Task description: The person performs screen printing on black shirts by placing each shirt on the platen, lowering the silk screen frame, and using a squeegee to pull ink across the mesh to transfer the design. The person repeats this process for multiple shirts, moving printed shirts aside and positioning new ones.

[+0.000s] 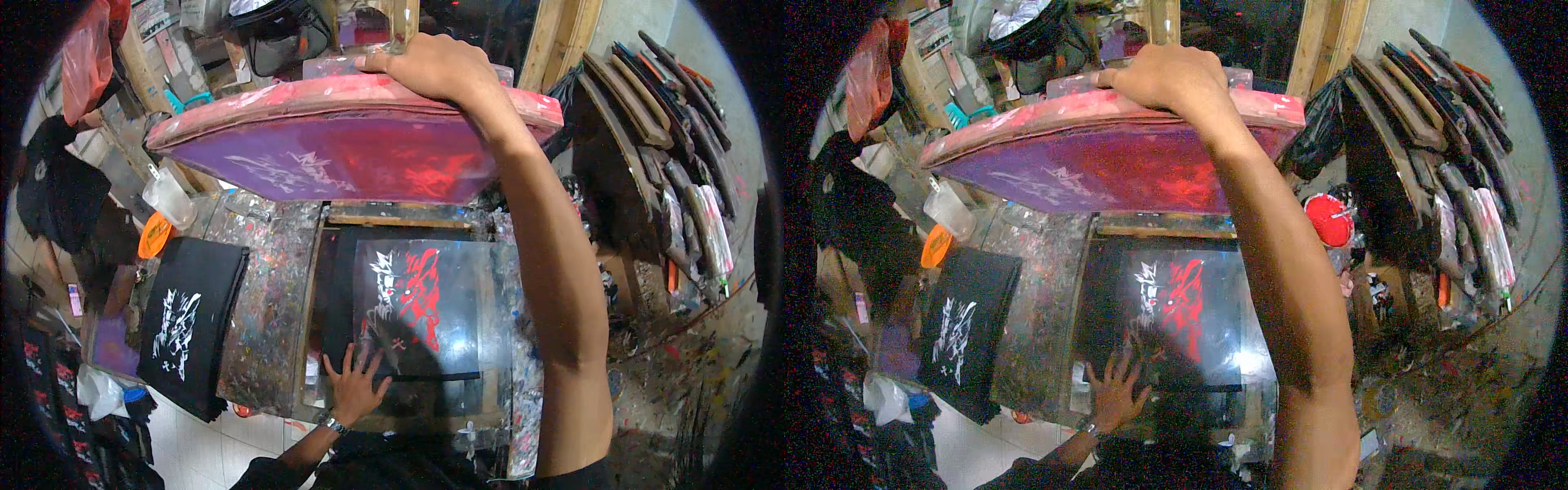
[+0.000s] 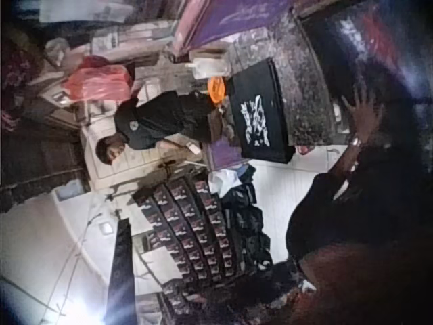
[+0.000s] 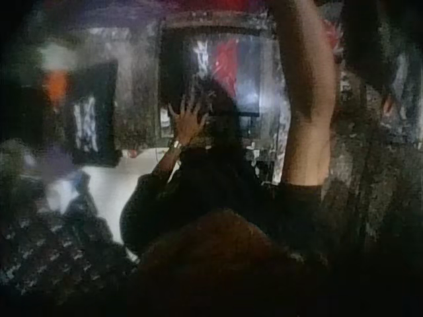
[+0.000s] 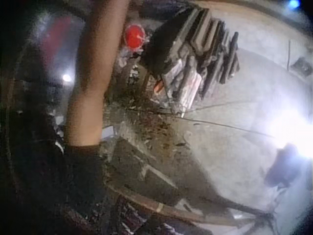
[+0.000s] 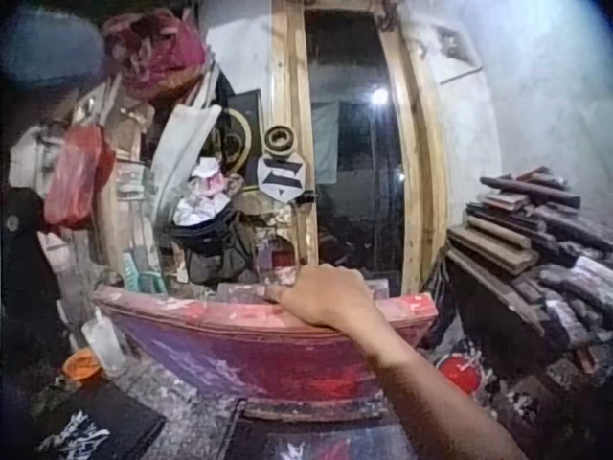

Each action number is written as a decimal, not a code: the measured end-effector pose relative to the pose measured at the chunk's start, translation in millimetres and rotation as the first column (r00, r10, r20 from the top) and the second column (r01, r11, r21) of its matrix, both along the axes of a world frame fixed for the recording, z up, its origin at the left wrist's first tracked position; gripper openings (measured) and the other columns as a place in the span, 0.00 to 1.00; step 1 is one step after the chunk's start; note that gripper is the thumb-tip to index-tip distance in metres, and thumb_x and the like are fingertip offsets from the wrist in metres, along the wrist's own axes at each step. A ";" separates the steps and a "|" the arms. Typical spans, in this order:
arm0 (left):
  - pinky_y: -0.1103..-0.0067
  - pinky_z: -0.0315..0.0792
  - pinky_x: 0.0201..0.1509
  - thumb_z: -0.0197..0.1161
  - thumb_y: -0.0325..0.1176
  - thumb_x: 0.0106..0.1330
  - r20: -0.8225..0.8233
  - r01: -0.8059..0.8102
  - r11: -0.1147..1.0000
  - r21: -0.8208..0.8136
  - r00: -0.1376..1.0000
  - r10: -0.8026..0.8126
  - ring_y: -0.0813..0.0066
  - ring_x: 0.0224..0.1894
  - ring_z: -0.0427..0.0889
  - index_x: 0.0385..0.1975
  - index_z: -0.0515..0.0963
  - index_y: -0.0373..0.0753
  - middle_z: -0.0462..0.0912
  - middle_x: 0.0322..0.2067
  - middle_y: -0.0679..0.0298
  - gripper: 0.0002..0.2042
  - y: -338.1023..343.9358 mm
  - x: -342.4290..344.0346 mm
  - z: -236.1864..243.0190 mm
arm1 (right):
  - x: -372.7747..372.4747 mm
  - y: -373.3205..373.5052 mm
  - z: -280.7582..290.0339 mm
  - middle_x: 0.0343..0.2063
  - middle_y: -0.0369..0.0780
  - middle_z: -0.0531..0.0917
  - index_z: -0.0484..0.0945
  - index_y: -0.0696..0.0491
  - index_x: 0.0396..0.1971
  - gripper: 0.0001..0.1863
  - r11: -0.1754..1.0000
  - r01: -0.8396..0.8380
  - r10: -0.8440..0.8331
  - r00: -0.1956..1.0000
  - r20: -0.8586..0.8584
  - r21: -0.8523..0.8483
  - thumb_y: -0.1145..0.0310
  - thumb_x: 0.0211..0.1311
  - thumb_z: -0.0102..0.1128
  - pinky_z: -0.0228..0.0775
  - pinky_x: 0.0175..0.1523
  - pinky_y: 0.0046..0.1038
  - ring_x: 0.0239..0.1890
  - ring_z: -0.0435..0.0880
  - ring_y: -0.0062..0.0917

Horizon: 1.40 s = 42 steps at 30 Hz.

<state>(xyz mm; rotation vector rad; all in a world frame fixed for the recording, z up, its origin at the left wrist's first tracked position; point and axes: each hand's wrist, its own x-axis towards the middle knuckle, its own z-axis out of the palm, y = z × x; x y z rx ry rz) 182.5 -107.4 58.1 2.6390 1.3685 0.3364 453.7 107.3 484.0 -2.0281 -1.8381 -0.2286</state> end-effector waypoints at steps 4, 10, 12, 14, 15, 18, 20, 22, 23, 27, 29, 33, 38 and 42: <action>0.30 0.33 0.70 0.61 0.57 0.65 0.019 -0.002 1.000 0.016 1.000 0.001 0.49 0.75 0.55 0.67 0.73 0.52 0.65 0.72 0.62 0.31 0.6 1.1 -0.6 | 1.5 1.3 -0.2 0.51 0.54 0.85 0.85 0.51 0.51 0.44 1.000 -0.013 0.014 1.000 -0.013 0.028 0.24 0.53 0.52 0.73 0.60 0.46 0.56 0.83 0.51; 0.30 0.36 0.69 0.62 0.62 0.63 0.056 -0.044 0.999 0.025 0.998 0.043 0.43 0.75 0.54 0.67 0.71 0.43 0.63 0.72 0.55 0.38 -4.0 -1.3 2.4 | 0.8 -1.6 0.7 0.50 0.54 0.85 0.85 0.52 0.51 0.45 0.999 -0.010 0.009 1.000 -0.023 -0.036 0.24 0.52 0.53 0.73 0.60 0.45 0.55 0.83 0.51; 0.30 0.39 0.69 0.62 0.64 0.62 0.086 -0.077 0.997 -0.015 0.993 0.078 0.42 0.75 0.53 0.66 0.72 0.42 0.63 0.72 0.53 0.39 0.7 34.2 51.9 | -1.2 -4.6 -1.1 0.49 0.55 0.85 0.86 0.52 0.50 0.46 0.999 0.026 -0.025 0.999 -0.038 0.029 0.23 0.51 0.54 0.73 0.60 0.45 0.55 0.83 0.51; 0.33 0.42 0.70 0.63 0.62 0.62 0.134 -0.065 0.991 -0.119 0.988 0.081 0.41 0.76 0.52 0.66 0.72 0.40 0.61 0.72 0.50 0.38 -16.2 85.0 65.2 | -6.2 -15.6 -8.7 0.49 0.56 0.85 0.86 0.56 0.48 0.48 1.000 0.008 -0.008 0.998 -0.061 0.015 0.22 0.51 0.53 0.73 0.60 0.46 0.55 0.83 0.52; 0.36 0.42 0.71 0.64 0.60 0.63 0.230 0.107 0.981 -0.159 0.971 -0.068 0.41 0.76 0.51 0.67 0.71 0.40 0.61 0.73 0.49 0.37 -14.7 109.0 63.1 | -9.1 -21.3 -5.4 0.47 0.57 0.85 0.86 0.58 0.46 0.49 1.000 0.005 -0.003 0.998 -0.055 0.026 0.22 0.52 0.53 0.74 0.59 0.47 0.53 0.84 0.52; 0.44 0.44 0.75 0.67 0.51 0.64 0.742 0.504 0.831 -0.237 0.646 -0.180 0.41 0.77 0.49 0.68 0.69 0.41 0.59 0.73 0.47 0.35 20.9 132.1 79.5 | -22.7 -51.7 -9.8 0.36 0.59 0.86 0.87 0.62 0.33 0.50 0.992 -0.016 0.013 1.000 0.024 0.126 0.21 0.57 0.47 0.79 0.50 0.49 0.44 0.87 0.53; 0.49 0.44 0.77 0.69 0.46 0.64 0.714 0.162 0.973 0.166 0.660 -0.232 0.42 0.78 0.47 0.70 0.67 0.41 0.58 0.74 0.46 0.35 44.1 88.8 148.6 | -36.6 -76.4 -23.5 0.32 0.53 0.88 0.88 0.58 0.27 0.43 0.995 -0.023 0.016 0.998 0.068 0.098 0.27 0.62 0.47 0.76 0.49 0.48 0.40 0.89 0.47; 0.47 0.35 0.78 0.71 0.37 0.60 0.540 -0.282 0.859 0.428 0.842 0.007 0.42 0.78 0.45 0.72 0.66 0.43 0.58 0.74 0.48 0.37 65.3 37.2 210.3 | -44.1 -104.0 -55.7 0.32 0.51 0.88 0.87 0.55 0.34 0.38 0.992 -0.026 0.014 0.996 0.091 0.123 0.30 0.64 0.50 0.72 0.51 0.49 0.39 0.89 0.43; 0.46 0.36 0.78 0.71 0.36 0.59 0.433 -0.377 0.770 0.514 0.889 0.147 0.43 0.77 0.50 0.68 0.69 0.41 0.62 0.71 0.48 0.35 75.2 18.3 231.4 | -50.5 -125.5 -85.8 0.32 0.49 0.88 0.86 0.54 0.37 0.34 0.963 -0.067 0.020 0.984 0.178 0.262 0.33 0.66 0.50 0.70 0.54 0.50 0.38 0.89 0.41; 0.50 0.57 0.66 0.73 0.36 0.51 -0.020 -0.058 0.963 0.262 0.998 0.065 0.52 0.57 0.72 0.49 0.77 0.39 0.78 0.50 0.54 0.24 73.2 -87.7 190.8 | -91.9 -210.6 -186.4 0.34 0.45 0.86 0.82 0.54 0.38 0.29 0.950 -0.249 0.201 0.950 0.240 0.189 0.39 0.64 0.57 0.48 0.69 0.63 0.45 0.85 0.35; 0.56 0.64 0.56 0.73 0.38 0.52 0.019 0.111 0.958 0.263 0.993 -0.121 0.52 0.49 0.76 0.44 0.78 0.39 0.79 0.42 0.55 0.21 36.3 -98.1 135.1 | -86.4 -237.3 -264.8 0.32 0.46 0.86 0.78 0.52 0.41 0.25 0.949 -0.295 0.269 0.941 0.203 0.114 0.43 0.62 0.61 0.55 0.67 0.60 0.44 0.87 0.38; 0.62 0.69 0.50 0.74 0.44 0.53 -0.014 0.147 0.979 0.144 0.989 -0.147 0.54 0.44 0.78 0.39 0.80 0.39 0.80 0.37 0.57 0.19 6.9 -131.0 28.3 | -98.8 -244.4 -314.7 0.26 0.45 0.87 0.75 0.46 0.43 0.17 0.872 -0.266 0.267 0.962 -0.056 -0.412 0.53 0.60 0.63 0.76 0.45 0.50 0.29 0.89 0.41; 0.63 0.69 0.50 0.74 0.48 0.52 0.018 0.134 0.972 0.195 0.990 -0.141 0.57 0.45 0.78 0.37 0.80 0.38 0.79 0.37 0.59 0.21 9.8 -114.2 12.2 | -101.4 -249.1 -394.1 0.27 0.44 0.86 0.75 0.46 0.44 0.11 0.873 -0.307 0.348 0.937 0.041 -0.380 0.61 0.64 0.55 0.74 0.50 0.54 0.30 0.89 0.39; 0.63 0.68 0.52 0.74 0.49 0.53 -0.051 0.097 0.992 0.075 0.994 -0.093 0.59 0.45 0.78 0.37 0.80 0.38 0.80 0.37 0.59 0.21 7.4 -120.3 16.7 | -80.0 -151.2 -393.8 0.32 0.42 0.85 0.76 0.47 0.42 0.09 0.983 -0.182 0.181 0.945 0.272 -0.021 0.66 0.63 0.54 0.60 0.63 0.64 0.32 0.87 0.35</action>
